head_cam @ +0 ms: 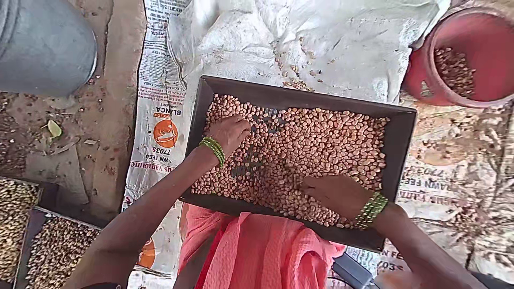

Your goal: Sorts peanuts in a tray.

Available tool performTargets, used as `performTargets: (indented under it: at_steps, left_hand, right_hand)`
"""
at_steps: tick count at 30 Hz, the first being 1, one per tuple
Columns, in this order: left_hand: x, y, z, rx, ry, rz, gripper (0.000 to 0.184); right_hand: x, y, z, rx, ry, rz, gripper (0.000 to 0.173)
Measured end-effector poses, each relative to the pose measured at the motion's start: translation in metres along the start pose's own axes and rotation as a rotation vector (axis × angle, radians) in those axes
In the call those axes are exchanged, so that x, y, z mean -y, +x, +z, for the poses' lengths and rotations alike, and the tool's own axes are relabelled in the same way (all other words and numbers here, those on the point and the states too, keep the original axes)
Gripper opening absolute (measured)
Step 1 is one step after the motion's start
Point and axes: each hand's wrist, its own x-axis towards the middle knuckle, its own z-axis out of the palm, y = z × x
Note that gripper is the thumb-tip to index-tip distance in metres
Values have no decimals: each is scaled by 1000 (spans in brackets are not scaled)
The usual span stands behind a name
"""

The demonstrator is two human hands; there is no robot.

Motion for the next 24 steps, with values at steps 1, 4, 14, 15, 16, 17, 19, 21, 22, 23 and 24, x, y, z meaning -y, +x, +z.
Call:
performTargets:
  at_steps: [1,4,14,15,16,17,19,21,22,23,24]
  left_hand:
    - [-1,2,2,5,34,6,25]
    - [-6,0,7,7,136,22,27]
    - [-17,-3,11,77,135,-18,30]
    - [-15,-3,11,78,112,-18,29]
    - [-16,-3,11,95,94,-30,29]
    - [-16,-4,11,113,79,-44,30]
    - [-16,0,8,154,50,-68,29]
    - [-12,0,2,109,-4,-56,25]
    - [-11,-2,-1,73,-37,-53,23]
    - [-11,-5,-6,44,-69,-60,21]
    - [-11,-7,-11,8,-86,-70,20]
  right_hand:
    - [-10,-7,2,-34,48,-32,35]
    - [-37,-19,13,-526,185,-145,29]
    - [-5,26,0,-867,71,-148,27]
    - [-1,27,-1,-843,73,-149,27]
    - [4,26,-2,-810,84,-145,27]
    - [7,26,-1,-785,86,-145,27]
    - [9,35,6,-806,3,-160,23]
    - [13,47,14,-821,-152,-152,21]
    - [15,52,17,-831,-218,-130,17]
    - [17,57,21,-846,-261,-115,13]
    - [17,61,23,-876,-288,-114,10]
